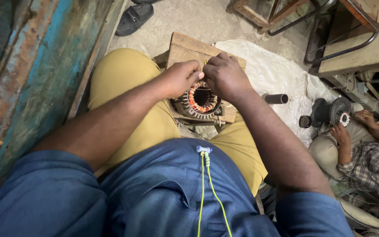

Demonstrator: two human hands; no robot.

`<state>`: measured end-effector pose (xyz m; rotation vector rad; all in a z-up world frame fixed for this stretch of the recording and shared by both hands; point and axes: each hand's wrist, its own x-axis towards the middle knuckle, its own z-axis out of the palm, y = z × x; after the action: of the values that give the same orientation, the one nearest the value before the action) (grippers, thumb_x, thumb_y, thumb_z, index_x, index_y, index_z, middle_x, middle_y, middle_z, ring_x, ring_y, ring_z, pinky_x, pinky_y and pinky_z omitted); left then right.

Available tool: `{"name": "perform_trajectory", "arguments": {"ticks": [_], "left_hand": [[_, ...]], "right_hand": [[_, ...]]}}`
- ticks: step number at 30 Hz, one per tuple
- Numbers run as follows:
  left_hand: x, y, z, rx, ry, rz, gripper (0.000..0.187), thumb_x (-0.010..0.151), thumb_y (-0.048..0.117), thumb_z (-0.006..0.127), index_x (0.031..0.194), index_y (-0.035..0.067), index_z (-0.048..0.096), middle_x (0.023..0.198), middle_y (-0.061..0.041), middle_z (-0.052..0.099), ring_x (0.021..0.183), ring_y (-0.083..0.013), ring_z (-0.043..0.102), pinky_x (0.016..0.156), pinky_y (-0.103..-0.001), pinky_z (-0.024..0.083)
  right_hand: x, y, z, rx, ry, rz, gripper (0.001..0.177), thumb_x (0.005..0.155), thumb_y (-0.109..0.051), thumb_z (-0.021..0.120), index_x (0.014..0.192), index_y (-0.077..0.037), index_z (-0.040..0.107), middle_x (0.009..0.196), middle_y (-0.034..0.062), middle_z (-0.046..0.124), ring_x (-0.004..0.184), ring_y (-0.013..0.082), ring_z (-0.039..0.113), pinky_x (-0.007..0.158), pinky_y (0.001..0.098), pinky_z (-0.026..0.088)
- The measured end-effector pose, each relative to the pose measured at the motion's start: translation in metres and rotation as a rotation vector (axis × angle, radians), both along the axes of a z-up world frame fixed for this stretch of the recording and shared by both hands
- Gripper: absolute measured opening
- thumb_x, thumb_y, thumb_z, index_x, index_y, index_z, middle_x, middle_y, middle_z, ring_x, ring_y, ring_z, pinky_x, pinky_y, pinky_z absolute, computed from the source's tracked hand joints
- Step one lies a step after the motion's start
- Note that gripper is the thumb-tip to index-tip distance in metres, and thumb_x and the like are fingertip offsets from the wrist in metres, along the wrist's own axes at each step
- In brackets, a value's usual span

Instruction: The person sits on the floor and works on a motor stator placed on a wooden block. They use a screwdriver to adjust copper windings and tie them with string, occasionally picking up and setting down tools.

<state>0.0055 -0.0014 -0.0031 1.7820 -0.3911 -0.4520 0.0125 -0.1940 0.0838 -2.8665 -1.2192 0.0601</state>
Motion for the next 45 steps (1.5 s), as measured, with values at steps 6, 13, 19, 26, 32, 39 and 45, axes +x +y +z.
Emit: {"name": "perform_trajectory", "arguments": {"ticks": [6,13,19,26,32,39,45], "left_hand": [[0.000,-0.003,-0.004,0.000,-0.091,0.030,0.026,0.101,0.031,0.063,0.100,0.005,0.060,0.085,-0.018,0.068,0.076,-0.0305,0.066,0.072,-0.043,0.052],[0.000,-0.001,-0.004,0.008,-0.102,0.015,0.026,0.101,0.031,0.062,0.100,0.005,0.061,0.086,-0.017,0.070,0.079,-0.0303,0.069,0.073,-0.043,0.053],[-0.001,-0.001,-0.001,0.000,-0.108,0.012,0.025,0.102,0.031,0.062,0.099,0.005,0.062,0.085,-0.014,0.072,0.079,-0.0285,0.070,0.072,-0.043,0.053],[-0.001,-0.003,-0.003,-0.092,0.032,0.035,0.021,0.103,0.028,0.060,0.100,0.006,0.061,0.075,-0.007,0.068,0.069,-0.0159,0.063,0.065,-0.036,0.052],[0.005,-0.003,-0.009,-0.138,0.052,0.069,0.022,0.104,0.027,0.060,0.098,0.006,0.059,0.075,-0.002,0.067,0.068,-0.0134,0.063,0.064,-0.033,0.052],[0.011,-0.007,-0.007,-0.188,-0.039,0.101,0.017,0.102,0.023,0.060,0.103,0.005,0.062,0.079,-0.002,0.072,0.073,-0.0116,0.068,0.068,-0.031,0.054],[0.008,0.000,0.005,-0.127,-0.049,0.089,0.020,0.102,0.025,0.060,0.100,0.006,0.064,0.081,-0.004,0.075,0.074,-0.0149,0.072,0.070,-0.034,0.056]], "right_hand": [[-0.009,0.005,0.000,-0.066,-0.070,-0.041,0.012,0.082,-0.017,0.074,0.092,-0.013,0.070,0.099,0.0041,0.066,0.104,0.0295,0.060,0.089,0.0445,0.046],[-0.028,0.002,-0.003,-0.003,-0.154,-0.065,0.007,0.088,-0.014,0.073,0.095,-0.013,0.069,0.103,0.0032,0.066,0.104,0.0269,0.059,0.088,0.0430,0.045],[-0.038,0.004,-0.005,0.040,-0.245,-0.057,0.010,0.087,-0.014,0.074,0.097,-0.014,0.072,0.105,0.0025,0.067,0.105,0.0263,0.060,0.091,0.0433,0.047],[0.009,-0.005,0.015,0.038,0.078,-0.006,0.017,0.080,-0.020,0.082,0.091,-0.010,0.074,0.095,0.0069,0.071,0.096,0.0314,0.063,0.083,0.0443,0.052],[0.009,-0.012,0.017,0.150,0.161,-0.053,0.017,0.081,-0.015,0.083,0.093,-0.008,0.073,0.096,0.0096,0.072,0.094,0.0340,0.064,0.085,0.0444,0.053],[0.010,-0.015,0.008,0.240,0.210,-0.057,0.020,0.081,-0.015,0.084,0.091,-0.007,0.070,0.095,0.0104,0.071,0.095,0.0343,0.065,0.087,0.0450,0.053],[0.017,-0.020,0.011,0.226,0.193,-0.002,0.019,0.080,-0.010,0.082,0.094,-0.006,0.071,0.098,0.0108,0.072,0.097,0.0343,0.065,0.087,0.0444,0.054]]}}
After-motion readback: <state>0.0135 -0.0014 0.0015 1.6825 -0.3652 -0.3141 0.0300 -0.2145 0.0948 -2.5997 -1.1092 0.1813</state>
